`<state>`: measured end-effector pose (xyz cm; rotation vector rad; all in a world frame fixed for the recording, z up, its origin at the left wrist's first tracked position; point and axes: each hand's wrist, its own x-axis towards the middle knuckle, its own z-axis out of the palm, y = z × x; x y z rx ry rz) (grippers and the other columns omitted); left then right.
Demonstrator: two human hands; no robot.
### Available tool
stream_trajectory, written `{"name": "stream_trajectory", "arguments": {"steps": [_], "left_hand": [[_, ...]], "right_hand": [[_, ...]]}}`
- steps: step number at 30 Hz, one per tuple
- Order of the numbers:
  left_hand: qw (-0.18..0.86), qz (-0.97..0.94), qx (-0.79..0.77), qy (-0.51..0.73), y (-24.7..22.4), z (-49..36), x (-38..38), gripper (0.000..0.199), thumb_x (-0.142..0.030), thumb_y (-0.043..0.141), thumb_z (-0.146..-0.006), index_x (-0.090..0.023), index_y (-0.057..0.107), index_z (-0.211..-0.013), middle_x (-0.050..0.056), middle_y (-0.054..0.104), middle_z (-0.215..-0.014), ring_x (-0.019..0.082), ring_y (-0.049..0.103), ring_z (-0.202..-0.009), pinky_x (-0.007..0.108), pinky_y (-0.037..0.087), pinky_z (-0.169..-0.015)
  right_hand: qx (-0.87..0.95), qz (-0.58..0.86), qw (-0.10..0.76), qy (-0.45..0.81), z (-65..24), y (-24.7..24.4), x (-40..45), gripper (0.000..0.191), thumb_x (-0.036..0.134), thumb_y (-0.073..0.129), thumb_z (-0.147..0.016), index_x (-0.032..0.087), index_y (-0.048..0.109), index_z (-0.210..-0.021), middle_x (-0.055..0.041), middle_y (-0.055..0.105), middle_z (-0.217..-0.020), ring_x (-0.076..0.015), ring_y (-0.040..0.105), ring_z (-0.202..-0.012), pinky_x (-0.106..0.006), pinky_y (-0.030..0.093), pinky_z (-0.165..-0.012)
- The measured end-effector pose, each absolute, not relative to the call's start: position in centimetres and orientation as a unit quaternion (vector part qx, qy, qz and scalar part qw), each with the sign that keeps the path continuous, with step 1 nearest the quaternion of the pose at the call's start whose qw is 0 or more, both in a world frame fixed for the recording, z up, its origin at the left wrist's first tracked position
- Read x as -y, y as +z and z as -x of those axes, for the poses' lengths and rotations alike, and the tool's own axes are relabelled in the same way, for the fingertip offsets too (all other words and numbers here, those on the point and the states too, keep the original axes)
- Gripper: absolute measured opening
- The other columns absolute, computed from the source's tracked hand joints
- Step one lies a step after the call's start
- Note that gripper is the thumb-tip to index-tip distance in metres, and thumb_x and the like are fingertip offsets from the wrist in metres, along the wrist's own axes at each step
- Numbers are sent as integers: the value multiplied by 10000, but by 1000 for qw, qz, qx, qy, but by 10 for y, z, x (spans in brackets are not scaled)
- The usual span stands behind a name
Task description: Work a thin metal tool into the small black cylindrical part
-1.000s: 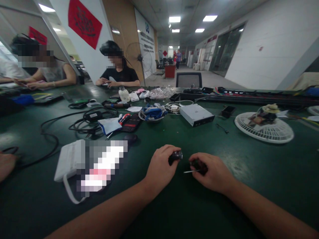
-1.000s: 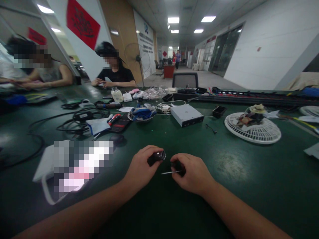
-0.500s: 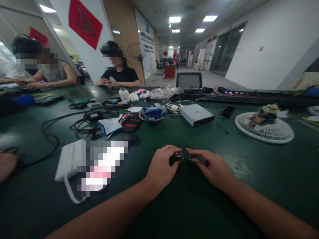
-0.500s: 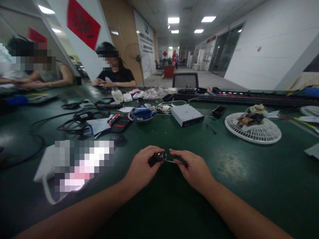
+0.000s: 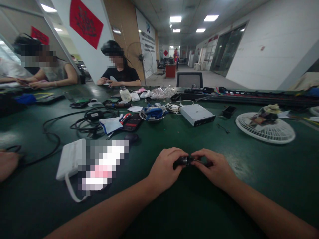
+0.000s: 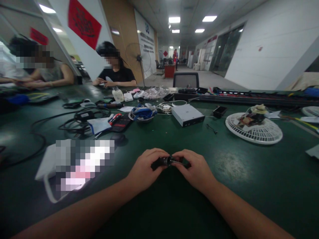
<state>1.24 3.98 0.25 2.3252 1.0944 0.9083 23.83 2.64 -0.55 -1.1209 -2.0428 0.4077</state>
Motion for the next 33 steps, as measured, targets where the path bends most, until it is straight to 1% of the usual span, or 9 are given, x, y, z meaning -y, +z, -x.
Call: {"name": "stream_trajectory", "arguments": {"steps": [2,5,9,13,20,24,27,30,33], "left_hand": [[204,-847,-369,324,3,-13,-39,322,-84,695,-819,-242,661,-1097,-6,701,-1129,182,629,-1059,372,476,-939],[200,-857,-349,323,3,-13,-39,327,-80,702,-814,-233,654,-1099,4,704,-1132,185,632,-1068,371,469,-946],[193,-864,-333,325,3,-13,-40,319,-97,701,-831,-230,648,-1116,16,706,-1135,183,638,-1068,364,470,-941],[187,-882,-295,315,1,-12,-40,289,-134,705,-852,-229,649,-1119,15,716,-1137,181,646,-1069,355,471,-933],[172,-898,-267,305,-2,-11,-39,287,-145,687,-872,-222,647,-1145,24,719,-1173,190,648,-1079,364,463,-954],[177,-884,-296,317,0,-12,-39,309,-132,694,-861,-237,644,-1147,14,715,-1169,187,643,-1085,367,461,-950],[175,-845,-368,345,1,-13,-39,319,-89,713,-816,-237,641,-1089,0,707,-1111,190,634,-1051,370,466,-929],[176,-806,-431,366,2,-13,-39,304,-72,712,-791,-233,628,-1035,-1,681,-1063,198,619,-1011,377,480,-897],[186,-791,-453,367,5,-13,-38,261,-77,676,-807,-228,621,-1013,8,660,-1051,199,615,-986,377,502,-872]], "right_hand": [[804,423,382,168,-238,-5,-26,107,225,712,-889,235,720,-995,-11,719,-892,-148,670,-765,-255,548,-659],[823,377,393,165,-237,-4,-27,90,209,679,-917,232,738,-981,-20,726,-918,-148,684,-825,-271,558,-746],[833,351,399,153,-237,-5,-28,106,202,652,-934,230,747,-973,-31,710,-924,-141,676,-810,-260,548,-704],[821,369,407,157,-238,-5,-28,26,188,705,-882,211,696,-891,-31,691,-893,-151,663,-797,-277,536,-703],[808,412,374,194,-235,0,-24,104,189,709,-837,210,608,-852,-17,641,-870,-142,613,-740,-260,487,-618],[803,432,358,202,-235,4,-21,120,197,662,-845,209,601,-948,-22,628,-894,-147,602,-731,-266,481,-607],[791,454,362,193,-235,4,-20,144,200,618,-864,207,590,-1005,-15,618,-865,-146,593,-702,-272,476,-606],[779,479,361,180,-235,2,-22,114,187,588,-877,211,593,-988,-7,613,-831,-144,586,-678,-276,468,-601],[782,488,354,159,-235,-1,-25,84,177,585,-876,215,620,-942,-16,632,-864,-151,604,-713,-284,485,-626]]}}
